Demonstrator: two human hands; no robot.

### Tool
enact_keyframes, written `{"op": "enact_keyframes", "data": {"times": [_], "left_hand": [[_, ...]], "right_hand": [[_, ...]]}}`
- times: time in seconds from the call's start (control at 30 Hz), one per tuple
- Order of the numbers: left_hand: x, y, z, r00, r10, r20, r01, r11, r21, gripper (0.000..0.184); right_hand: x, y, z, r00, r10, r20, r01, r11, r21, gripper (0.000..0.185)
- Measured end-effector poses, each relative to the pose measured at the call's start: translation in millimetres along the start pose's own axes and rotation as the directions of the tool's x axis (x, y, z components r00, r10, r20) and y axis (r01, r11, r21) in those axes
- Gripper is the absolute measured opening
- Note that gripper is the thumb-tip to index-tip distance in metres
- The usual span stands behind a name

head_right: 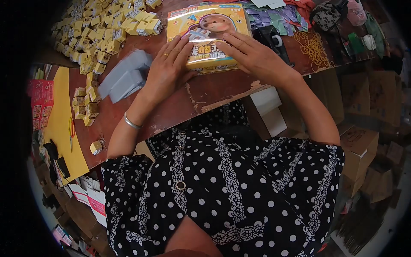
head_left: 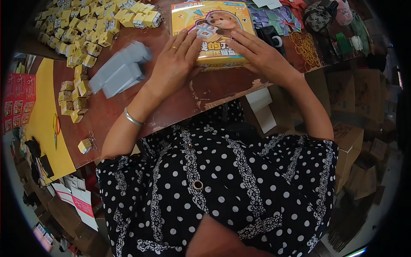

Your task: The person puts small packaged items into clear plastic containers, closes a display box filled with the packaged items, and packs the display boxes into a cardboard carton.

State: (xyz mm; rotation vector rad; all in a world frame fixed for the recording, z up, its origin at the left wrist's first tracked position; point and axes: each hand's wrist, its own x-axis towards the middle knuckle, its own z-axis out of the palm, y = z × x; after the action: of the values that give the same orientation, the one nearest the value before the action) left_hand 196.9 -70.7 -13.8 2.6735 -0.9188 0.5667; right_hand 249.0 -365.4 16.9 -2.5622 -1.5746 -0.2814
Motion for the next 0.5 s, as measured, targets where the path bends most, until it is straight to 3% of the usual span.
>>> {"op": "enact_keyframes", "data": {"times": [0.37,0.5], "left_hand": [[0.4,7.7,1.6,0.999,0.01,-0.039,-0.009,1.0,0.028,0.081],[-4.0,-5.9,-17.7,0.999,0.021,0.03,-0.017,0.991,-0.13,0.076]], "right_hand": [[-6.8,-9.0,12.3,0.987,0.103,-0.121,-0.104,0.995,-0.001,0.078],[-9.1,-6.1,13.7,0.99,0.099,-0.096,-0.099,0.995,0.009,0.079]]}}
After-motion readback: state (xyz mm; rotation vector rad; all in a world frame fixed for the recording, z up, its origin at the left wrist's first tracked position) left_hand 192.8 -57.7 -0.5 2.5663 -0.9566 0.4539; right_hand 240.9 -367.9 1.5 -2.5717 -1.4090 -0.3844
